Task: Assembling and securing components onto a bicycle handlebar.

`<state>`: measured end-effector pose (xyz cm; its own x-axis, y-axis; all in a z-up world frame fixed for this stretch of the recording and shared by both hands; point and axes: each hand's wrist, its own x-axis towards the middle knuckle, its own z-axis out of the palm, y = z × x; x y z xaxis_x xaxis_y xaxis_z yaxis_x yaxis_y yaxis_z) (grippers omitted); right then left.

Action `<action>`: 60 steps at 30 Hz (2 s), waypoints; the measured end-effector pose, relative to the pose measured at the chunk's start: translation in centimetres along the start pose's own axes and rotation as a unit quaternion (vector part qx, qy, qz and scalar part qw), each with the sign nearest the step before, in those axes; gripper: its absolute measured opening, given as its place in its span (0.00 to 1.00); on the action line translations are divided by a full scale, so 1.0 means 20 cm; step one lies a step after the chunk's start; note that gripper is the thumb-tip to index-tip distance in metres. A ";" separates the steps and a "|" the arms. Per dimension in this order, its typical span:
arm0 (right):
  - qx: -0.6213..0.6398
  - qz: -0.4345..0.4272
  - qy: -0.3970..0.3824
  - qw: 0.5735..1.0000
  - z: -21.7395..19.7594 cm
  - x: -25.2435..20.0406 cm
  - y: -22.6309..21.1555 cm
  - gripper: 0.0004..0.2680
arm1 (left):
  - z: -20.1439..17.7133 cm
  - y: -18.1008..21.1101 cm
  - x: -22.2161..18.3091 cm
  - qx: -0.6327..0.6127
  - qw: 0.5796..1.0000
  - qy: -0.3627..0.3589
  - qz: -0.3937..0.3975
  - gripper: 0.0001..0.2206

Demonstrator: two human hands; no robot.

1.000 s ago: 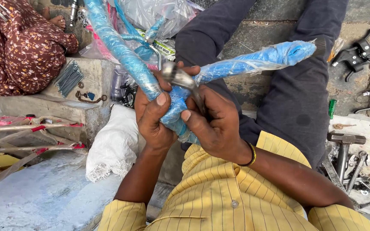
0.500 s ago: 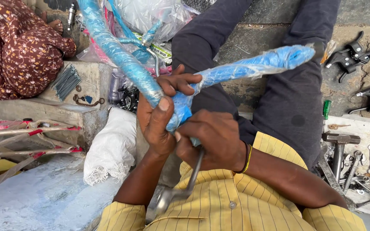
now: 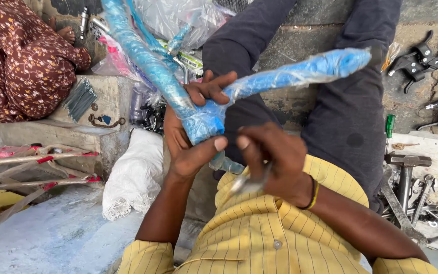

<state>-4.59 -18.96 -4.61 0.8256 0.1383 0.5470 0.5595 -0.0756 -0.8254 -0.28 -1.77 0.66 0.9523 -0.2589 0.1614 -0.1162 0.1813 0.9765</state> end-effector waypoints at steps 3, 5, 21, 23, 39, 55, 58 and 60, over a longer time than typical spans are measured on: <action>-0.023 0.096 0.106 0.989 -0.07 0.06 -0.03 0.04 | -0.03 -0.04 0.00 -0.018 1.000 -0.003 0.015 0.23; 0.098 0.160 0.106 0.977 -0.10 0.11 -0.06 0.04 | -0.06 -0.08 -0.01 -0.030 0.999 -0.001 0.019 0.23; 0.055 0.085 0.025 0.995 -0.06 0.18 -0.05 0.05 | 0.03 -0.05 -0.01 0.005 0.999 0.001 0.046 0.22; 0.066 0.075 0.015 0.995 -0.06 0.18 -0.05 0.05 | 0.02 -0.03 -0.02 -0.006 1.000 -0.008 0.023 0.19; -0.040 0.110 0.078 0.990 0.00 0.16 -0.13 0.04 | 0.01 0.01 -0.11 -0.008 0.999 0.030 0.016 0.25; -0.436 0.404 -0.263 0.760 -0.21 -0.47 1.96 0.09 | -0.15 -0.04 -0.05 -0.027 0.969 0.242 0.047 0.17; -0.481 0.388 -0.415 0.667 -0.12 -0.53 2.12 0.15 | -0.09 -0.04 -0.06 -0.025 0.961 0.273 0.020 0.17; -0.513 0.328 -0.436 0.663 -0.01 -0.41 2.09 0.18 | -0.08 -0.05 -0.08 -0.028 0.954 0.299 -0.005 0.16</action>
<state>12.05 -23.37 -43.68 0.8097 0.2287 -0.5405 0.2264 -0.9714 -0.0720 -1.31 -0.04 -0.89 0.9460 0.3232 0.0263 -0.1073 0.2355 0.9659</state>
